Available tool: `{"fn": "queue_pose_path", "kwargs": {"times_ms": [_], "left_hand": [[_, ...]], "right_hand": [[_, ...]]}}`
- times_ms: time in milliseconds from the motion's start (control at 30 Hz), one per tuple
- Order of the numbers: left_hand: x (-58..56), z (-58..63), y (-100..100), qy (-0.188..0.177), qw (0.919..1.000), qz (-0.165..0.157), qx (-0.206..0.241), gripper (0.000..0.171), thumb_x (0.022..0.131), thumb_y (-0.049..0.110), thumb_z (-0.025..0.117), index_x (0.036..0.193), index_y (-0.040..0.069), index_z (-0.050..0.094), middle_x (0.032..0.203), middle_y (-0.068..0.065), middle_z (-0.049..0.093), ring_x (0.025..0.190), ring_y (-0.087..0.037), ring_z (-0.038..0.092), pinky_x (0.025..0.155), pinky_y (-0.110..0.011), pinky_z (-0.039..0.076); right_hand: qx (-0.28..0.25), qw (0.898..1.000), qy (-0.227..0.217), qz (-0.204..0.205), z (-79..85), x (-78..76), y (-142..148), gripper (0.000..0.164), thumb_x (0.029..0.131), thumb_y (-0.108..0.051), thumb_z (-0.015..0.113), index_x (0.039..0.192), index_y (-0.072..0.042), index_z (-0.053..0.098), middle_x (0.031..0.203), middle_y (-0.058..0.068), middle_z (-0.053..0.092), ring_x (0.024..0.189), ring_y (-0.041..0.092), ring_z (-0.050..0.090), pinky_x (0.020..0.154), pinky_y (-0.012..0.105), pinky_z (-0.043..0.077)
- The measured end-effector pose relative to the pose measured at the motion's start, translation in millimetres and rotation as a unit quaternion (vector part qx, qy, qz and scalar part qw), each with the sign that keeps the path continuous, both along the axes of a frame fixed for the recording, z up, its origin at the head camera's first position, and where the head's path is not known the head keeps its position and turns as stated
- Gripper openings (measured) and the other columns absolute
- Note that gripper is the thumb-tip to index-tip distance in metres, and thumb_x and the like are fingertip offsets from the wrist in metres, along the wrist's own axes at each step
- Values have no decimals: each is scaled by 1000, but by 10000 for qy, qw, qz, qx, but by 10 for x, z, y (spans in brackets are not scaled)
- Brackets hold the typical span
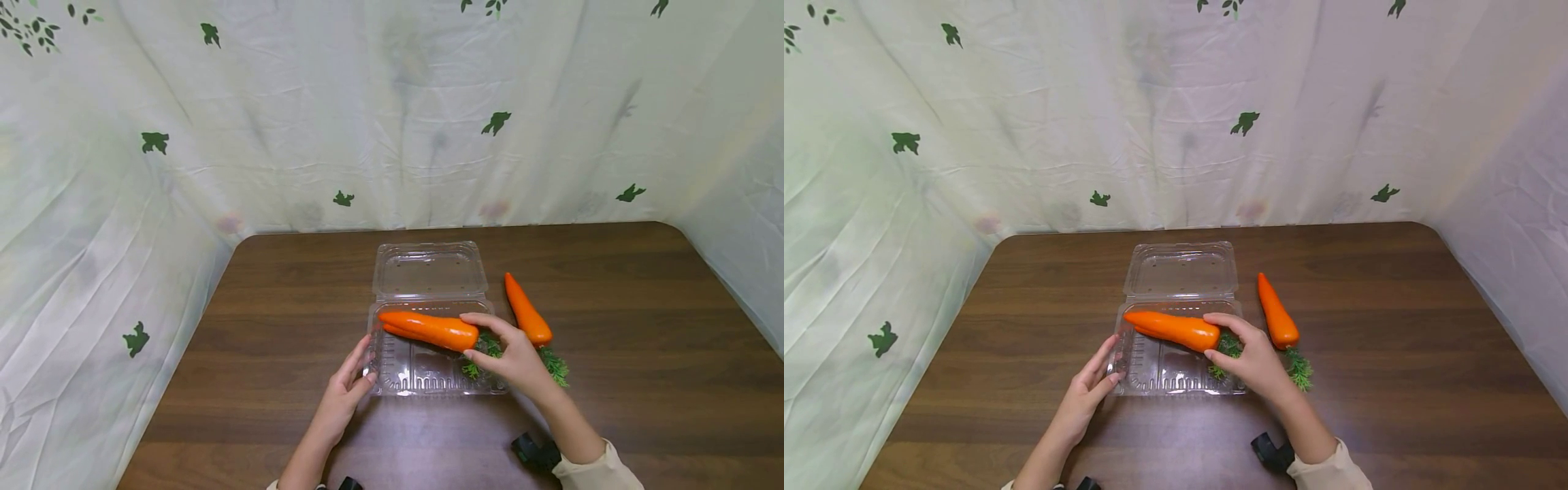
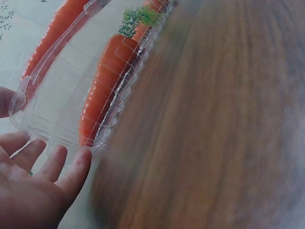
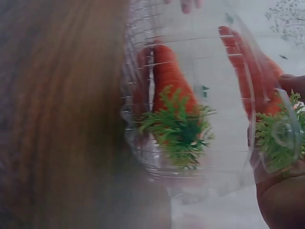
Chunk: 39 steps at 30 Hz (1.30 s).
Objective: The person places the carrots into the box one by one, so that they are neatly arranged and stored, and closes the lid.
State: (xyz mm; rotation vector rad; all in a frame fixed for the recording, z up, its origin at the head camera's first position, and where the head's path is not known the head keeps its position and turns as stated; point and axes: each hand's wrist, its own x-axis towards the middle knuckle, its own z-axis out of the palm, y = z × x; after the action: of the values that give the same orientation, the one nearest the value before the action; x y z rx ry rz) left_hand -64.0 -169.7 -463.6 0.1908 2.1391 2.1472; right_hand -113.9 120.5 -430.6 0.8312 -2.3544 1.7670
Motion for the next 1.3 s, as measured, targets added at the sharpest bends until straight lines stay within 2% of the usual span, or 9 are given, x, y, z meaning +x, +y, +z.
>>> {"fn": "queue_pose_path", "kwargs": {"times_ms": [167, 267, 400, 567, 1033, 1167, 1300], "left_hand": [[1, -5, -3, 28, 10000, -7, -5, 58, 88, 0, 53, 140, 13, 32, 145, -6, 25, 126, -29, 31, 93, -25, 34], [0, -7, -5, 54, 10000, -16, -23, 58, 88, 1, 54, 140, 14, 32, 145, -5, 25, 126, -30, 31, 92, -26, 35], [-2, -6, -5, 68, 10000, -20, -25, 58, 88, 0, 53, 140, 14, 33, 145, -5, 25, 126, -30, 31, 92, -25, 35], [-2, 1, -2, 48, 10000, -8, -12, 58, 87, -2, 53, 140, 12, 33, 145, -5, 25, 126, -31, 31, 91, -23, 36], [-1, 13, -1, 4, 10000, -5, -6, 58, 87, -1, 53, 140, 13, 32, 143, -7, 29, 126, -30, 31, 93, -22, 35], [-1, 13, 0, -30, 10000, 5, -20, 58, 88, -1, 53, 140, 12, 32, 143, -7, 29, 126, -29, 31, 92, -21, 34], [-1, 1, 0, 4, 10000, -3, -28, 58, 88, -2, 52, 140, 12, 32, 143, -8, 29, 126, -29, 31, 92, -21, 35]], "right_hand": [[359, 9993, -112, -25, 101, 55, -64, 46, 75, 0, 71, 118, -2, 55, 118, 9, 56, 108, 20, 51, 92, 21, 37], [458, 9989, -66, -10, 154, 84, -98, 45, 73, 2, 71, 116, 1, 56, 116, 12, 57, 106, 25, 52, 91, 28, 40], [685, 9976, -31, -67, 57, 58, -103, 46, 73, -1, 72, 116, -3, 57, 117, 8, 57, 106, 23, 53, 90, 37, 41], [1086, 9940, 62, -102, -70, 18, -98, 46, 74, -12, 74, 117, -11, 58, 118, 3, 57, 109, 19, 51, 90, 38, 40], [1827, 9828, -23, -256, -71, 32, -154, 48, 74, -16, 74, 119, -12, 57, 119, 4, 56, 112, 23, 49, 92, 41, 38], [1692, 9852, -118, -245, -74, 31, -143, 50, 75, -17, 73, 121, -13, 54, 121, 2, 55, 112, 21, 49, 92, 42, 39], [974, 9943, -406, -125, -79, 24, -116, 47, 80, -16, 69, 123, -10, 52, 121, 4, 54, 111, 21, 49, 91, 42, 38]]}}
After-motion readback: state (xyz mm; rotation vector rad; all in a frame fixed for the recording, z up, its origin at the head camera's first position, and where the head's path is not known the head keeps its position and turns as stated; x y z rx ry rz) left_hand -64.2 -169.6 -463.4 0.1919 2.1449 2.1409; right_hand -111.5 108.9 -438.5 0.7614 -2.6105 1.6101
